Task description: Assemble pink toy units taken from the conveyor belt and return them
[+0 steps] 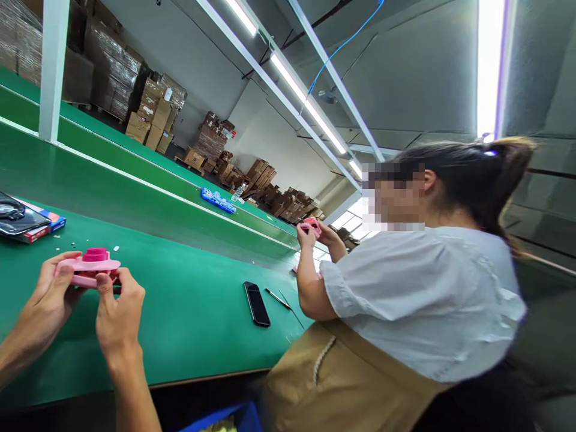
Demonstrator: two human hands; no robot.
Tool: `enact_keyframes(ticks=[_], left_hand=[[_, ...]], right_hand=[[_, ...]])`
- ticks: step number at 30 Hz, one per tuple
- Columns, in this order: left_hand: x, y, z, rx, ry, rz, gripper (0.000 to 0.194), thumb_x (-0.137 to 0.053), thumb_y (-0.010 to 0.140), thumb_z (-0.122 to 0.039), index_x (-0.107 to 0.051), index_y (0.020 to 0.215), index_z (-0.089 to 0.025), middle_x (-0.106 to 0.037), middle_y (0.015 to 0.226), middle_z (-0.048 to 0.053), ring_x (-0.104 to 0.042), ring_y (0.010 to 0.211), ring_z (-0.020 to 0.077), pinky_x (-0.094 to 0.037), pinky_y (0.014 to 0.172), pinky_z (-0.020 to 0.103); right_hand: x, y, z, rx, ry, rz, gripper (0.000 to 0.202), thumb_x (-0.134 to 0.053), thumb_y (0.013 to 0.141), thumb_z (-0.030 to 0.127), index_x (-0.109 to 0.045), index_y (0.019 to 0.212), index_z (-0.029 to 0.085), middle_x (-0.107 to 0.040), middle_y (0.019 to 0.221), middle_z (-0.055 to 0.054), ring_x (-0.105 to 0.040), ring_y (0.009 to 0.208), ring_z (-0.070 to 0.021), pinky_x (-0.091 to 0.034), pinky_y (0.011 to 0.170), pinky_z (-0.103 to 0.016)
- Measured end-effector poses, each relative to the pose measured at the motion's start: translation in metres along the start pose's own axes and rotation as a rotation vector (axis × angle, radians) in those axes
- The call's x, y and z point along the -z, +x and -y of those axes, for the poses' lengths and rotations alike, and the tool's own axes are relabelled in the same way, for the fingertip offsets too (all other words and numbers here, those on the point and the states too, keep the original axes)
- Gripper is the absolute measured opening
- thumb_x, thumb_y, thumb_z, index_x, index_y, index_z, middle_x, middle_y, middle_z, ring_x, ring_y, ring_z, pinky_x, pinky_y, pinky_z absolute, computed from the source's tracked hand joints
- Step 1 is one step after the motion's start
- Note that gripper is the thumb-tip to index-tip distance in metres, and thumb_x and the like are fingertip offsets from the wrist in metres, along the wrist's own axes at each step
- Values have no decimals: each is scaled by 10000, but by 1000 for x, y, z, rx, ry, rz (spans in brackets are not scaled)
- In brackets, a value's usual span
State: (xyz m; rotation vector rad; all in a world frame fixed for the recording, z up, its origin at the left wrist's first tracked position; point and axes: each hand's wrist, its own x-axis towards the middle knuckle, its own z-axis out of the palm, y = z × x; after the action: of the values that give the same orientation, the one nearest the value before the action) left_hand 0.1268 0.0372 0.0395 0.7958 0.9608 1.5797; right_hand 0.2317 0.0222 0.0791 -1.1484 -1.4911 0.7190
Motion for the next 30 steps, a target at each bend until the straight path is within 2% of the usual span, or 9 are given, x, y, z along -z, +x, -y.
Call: enact_keyframes(ticks=[4,8,13,18,22,26,30], left_hand=[[-1,0,4,20,-3,-14,563,-587,905,-697,-527,1279,-280,-608,1307,5,-612,1120,168,-513,870,201],[-3,1,8,16,16,-16,590,-589,892,-711,-527,1286,-276,-607,1292,19,-605,1140,199,-522,909,255],[-11,-1,10,28,30,-5,554,-553,920,-693,-518,1287,-280,-607,1282,26,-611,1123,209,-522,892,269],[-18,-3,12,76,-6,-11,596,-578,868,-743,-522,1253,-292,-639,1213,18,-613,1122,218,-527,867,262],[-17,-5,12,101,11,-16,661,-596,809,-791,-522,1247,-301,-621,1264,42,-607,1172,276,-539,953,346],[-15,-2,13,79,84,11,690,-612,808,-775,-485,1289,-297,-566,1349,66,-586,1230,315,-460,1098,432],[-14,0,17,55,98,36,628,-593,849,-739,-486,1289,-303,-561,1359,43,-571,1263,284,-423,1132,409]], right_hand=[[2,-2,-5,1,-21,-10,476,-519,972,624,-739,1022,206,-722,932,-39,-629,831,-181,-478,765,-295],[4,-2,-9,26,-24,-25,510,-502,962,663,-738,1112,237,-711,1049,-60,-643,947,-209,-513,858,-337],[8,-3,-11,77,-101,-95,538,-442,975,676,-741,999,229,-666,1083,-79,-628,1042,-211,-506,922,-338],[11,-7,-16,86,-146,-95,500,-424,1000,638,-731,1056,248,-668,1101,-69,-631,1051,-203,-495,934,-331],[12,-11,-18,78,-149,-81,478,-425,1008,619,-731,1075,258,-672,1112,-62,-630,1056,-205,-496,936,-337],[14,-10,-17,87,-161,-84,443,-438,1020,580,-730,1081,253,-680,1119,-64,-637,1049,-206,-505,934,-344],[16,-8,-14,81,-176,-78,363,-468,1034,497,-730,1081,250,-687,1128,-68,-645,1056,-208,-513,945,-352]])
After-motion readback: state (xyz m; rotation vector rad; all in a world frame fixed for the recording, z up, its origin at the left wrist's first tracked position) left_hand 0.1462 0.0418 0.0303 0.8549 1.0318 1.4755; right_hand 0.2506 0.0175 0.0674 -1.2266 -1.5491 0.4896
